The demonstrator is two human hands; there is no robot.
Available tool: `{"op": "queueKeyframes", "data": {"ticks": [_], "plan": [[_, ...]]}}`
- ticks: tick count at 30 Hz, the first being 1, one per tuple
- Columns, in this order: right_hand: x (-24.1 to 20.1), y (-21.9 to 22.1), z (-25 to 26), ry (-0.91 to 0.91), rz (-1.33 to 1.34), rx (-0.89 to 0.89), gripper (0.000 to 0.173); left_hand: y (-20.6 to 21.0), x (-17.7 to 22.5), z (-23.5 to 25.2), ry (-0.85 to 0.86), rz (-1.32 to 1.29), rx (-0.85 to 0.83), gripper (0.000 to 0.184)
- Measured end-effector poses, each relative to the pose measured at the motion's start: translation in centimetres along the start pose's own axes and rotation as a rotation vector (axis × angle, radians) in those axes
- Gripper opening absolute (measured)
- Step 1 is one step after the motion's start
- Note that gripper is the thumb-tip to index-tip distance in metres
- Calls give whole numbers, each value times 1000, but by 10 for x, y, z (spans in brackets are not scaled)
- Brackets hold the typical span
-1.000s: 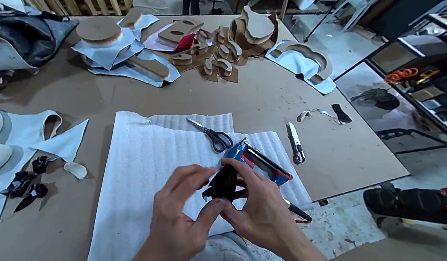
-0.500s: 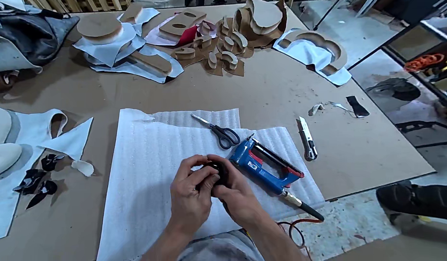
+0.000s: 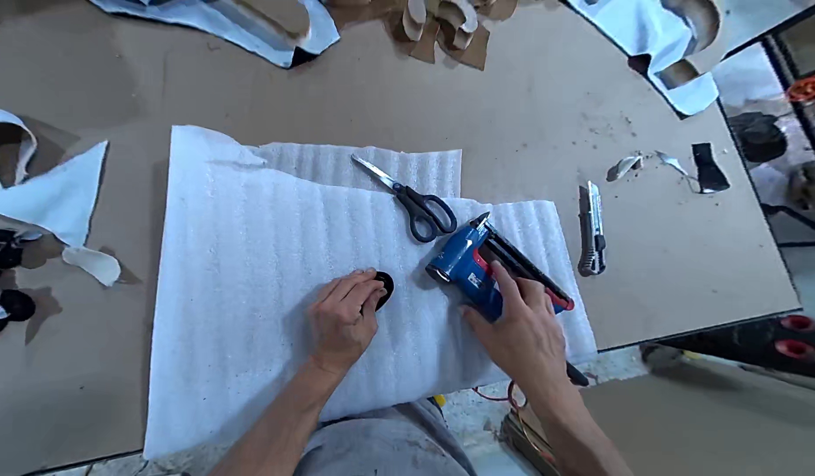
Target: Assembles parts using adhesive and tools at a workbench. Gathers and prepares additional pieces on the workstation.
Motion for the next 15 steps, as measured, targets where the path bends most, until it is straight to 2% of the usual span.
{"op": "queueKeyframes", "data": {"ticks": [2, 4, 5, 9, 12, 15], "plan": [[12, 7, 14, -4, -43, -106, 93, 0, -1, 2, 12, 16, -8, 17], [7, -1, 25, -10, -74, -210, 91, 1, -1, 3, 18, 26, -7, 18], [3, -10, 26, -2, -76, -232, 84, 1, -1, 3, 19, 23, -17, 19], [-19, -60, 10, -14, 28, -168, 38, 0, -2, 5, -3, 5, -32, 19], [-48, -71, -13, -17, 222, -323, 33, 0, -3, 5, -1, -9, -18, 20], [-64, -60, -20, -108, 258, -364, 24, -1, -3, 7, -1, -17, -22, 19]]}}
Point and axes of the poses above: each hand's wrist, its own z-axis towards the middle knuckle, its own y-axis out of the palm, x = y × z, the point moved 4 cm from there along z, towards the middle knuckle, and after that the axes turned 4 degrees about y, right-handed, at the moved point
